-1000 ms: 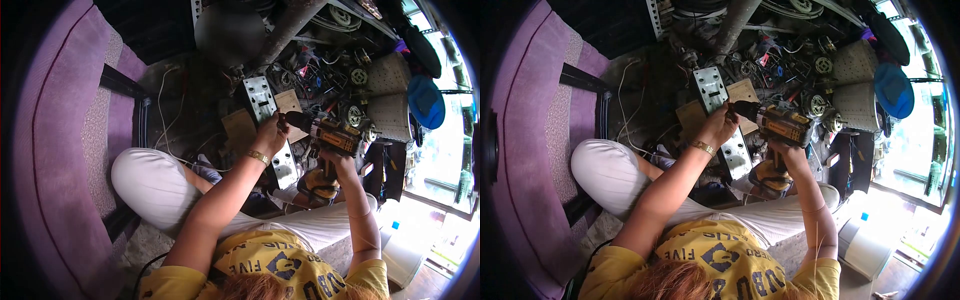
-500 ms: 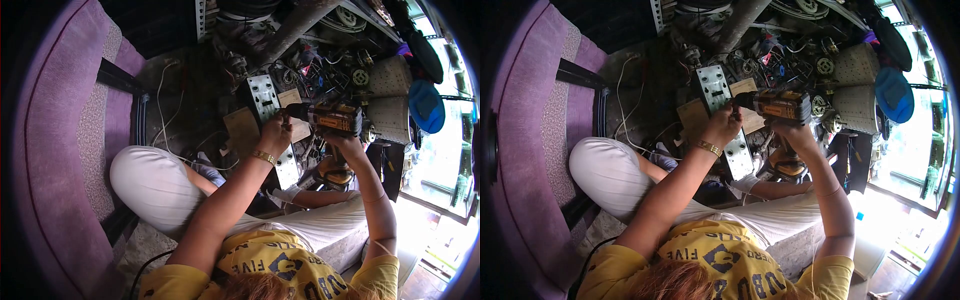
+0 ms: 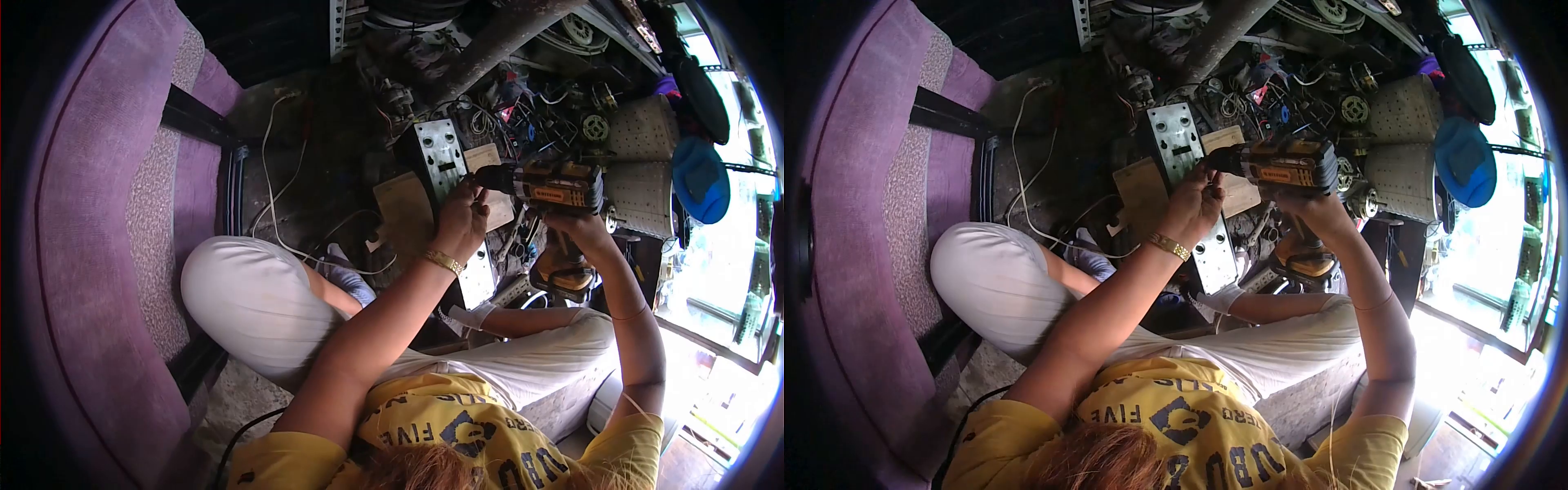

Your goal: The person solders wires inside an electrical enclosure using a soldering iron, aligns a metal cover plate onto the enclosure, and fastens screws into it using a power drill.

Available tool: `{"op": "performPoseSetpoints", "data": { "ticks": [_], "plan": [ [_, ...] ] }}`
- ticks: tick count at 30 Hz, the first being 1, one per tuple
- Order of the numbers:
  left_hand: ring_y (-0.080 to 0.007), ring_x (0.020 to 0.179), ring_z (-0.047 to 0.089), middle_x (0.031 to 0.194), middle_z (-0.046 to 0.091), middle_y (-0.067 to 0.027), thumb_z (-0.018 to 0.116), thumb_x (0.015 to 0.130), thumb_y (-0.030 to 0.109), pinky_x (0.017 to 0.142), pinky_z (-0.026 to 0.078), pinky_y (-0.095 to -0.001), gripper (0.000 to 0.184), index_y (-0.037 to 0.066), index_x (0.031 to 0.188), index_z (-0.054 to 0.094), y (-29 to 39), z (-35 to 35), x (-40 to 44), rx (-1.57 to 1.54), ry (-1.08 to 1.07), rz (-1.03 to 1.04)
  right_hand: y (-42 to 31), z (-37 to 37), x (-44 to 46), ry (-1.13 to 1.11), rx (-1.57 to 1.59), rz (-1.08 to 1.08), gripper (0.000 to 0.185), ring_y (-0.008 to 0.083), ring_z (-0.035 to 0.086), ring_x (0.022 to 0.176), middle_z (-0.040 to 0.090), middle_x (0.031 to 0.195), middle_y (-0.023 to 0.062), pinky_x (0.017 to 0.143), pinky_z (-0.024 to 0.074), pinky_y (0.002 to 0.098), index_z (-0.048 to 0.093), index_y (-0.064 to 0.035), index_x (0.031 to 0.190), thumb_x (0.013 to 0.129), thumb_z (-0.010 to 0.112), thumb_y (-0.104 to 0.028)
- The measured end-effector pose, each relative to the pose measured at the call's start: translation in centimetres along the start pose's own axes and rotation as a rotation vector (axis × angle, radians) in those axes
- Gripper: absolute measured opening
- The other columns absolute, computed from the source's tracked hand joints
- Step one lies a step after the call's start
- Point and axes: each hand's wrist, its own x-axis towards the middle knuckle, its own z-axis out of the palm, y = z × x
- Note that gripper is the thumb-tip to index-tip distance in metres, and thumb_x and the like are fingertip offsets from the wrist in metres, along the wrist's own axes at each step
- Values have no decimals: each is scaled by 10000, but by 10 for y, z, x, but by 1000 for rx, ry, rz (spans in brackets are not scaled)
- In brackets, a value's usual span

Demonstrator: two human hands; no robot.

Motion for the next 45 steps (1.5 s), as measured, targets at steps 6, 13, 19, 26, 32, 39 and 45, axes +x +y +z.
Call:
{"op": "performPoseSetpoints", "data": {
  "ticks": [6, 13, 19, 26, 32, 39, 45],
  "plan": [
    [-153, 930, 581, 1026, 636, 9, 455, 992, 65, 704, 391, -295, 214, 129, 1144, 591, -2, 2, -5, 18, -4, 24, -23, 4, 4, -8, 152, 194, 378, 167, 633, 975, 684, 1061, 65, 882, 508, 308, 647, -8, 1153, 784, 701, -74],
    [-178, 933, 596, 1033, 640, -42, 426, 1017, 71, 718, 432, -303, 216, 95, 1161, 584, 1, 6, -13, 130, -4, 29, -24, 1, 19, -78, 78, -43, 344, 131, 654, 829, 700, 1005, 58, 723, 544, 289, 636, -1, 1156, 817, 672, -50],
    [-139, 784, 584, 948, 656, -80, 400, 1045, 113, 662, 434, -276, 236, 58, 1194, 574, -6, 1, -23, 402, -60, 139, -33, -2, 27, -121, 68, 36, 390, 109, 624, 821, 689, 1010, 45, 706, 525, 277, 627, -8, 1189, 807, 682, -65],
    [-81, 626, 486, 734, 561, -9, 424, 1060, 196, 585, 415, -248, 252, 33, 1161, 589, -8, -9, -22, 643, -96, 221, -30, -1, 37, -133, 56, 95, 378, 122, 635, 899, 700, 1014, 41, 811, 522, 284, 636, -8, 1162, 796, 727, -33],
    [-69, 623, 451, 687, 479, 43, 521, 1018, 236, 627, 421, -262, 253, 40, 1151, 611, -3, -21, -15, 442, -292, 98, -27, 4, 24, -91, 102, 204, 395, 98, 623, 797, 680, 966, 30, 664, 538, 271, 623, -25, 1171, 791, 729, -34],
    [-93, 717, 535, 892, 619, -14, 567, 981, 128, 678, 469, -268, 181, 80, 1147, 618, 6, -21, -22, 206, -361, 21, -1, 5, -16, 152, 320, 19, 392, 159, 639, 898, 659, 1100, 64, 856, 508, 320, 613, -3, 1167, 785, 694, -33],
    [-125, 733, 582, 949, 666, -66, 613, 963, 125, 674, 491, -292, 135, 77, 1088, 607, 12, -21, -13, 105, -347, -42, 1, -2, -57, 143, 449, 130, 326, 173, 640, 909, 683, 988, 78, 829, 509, 307, 655, 5, 1093, 769, 665, -19]
  ]
}}
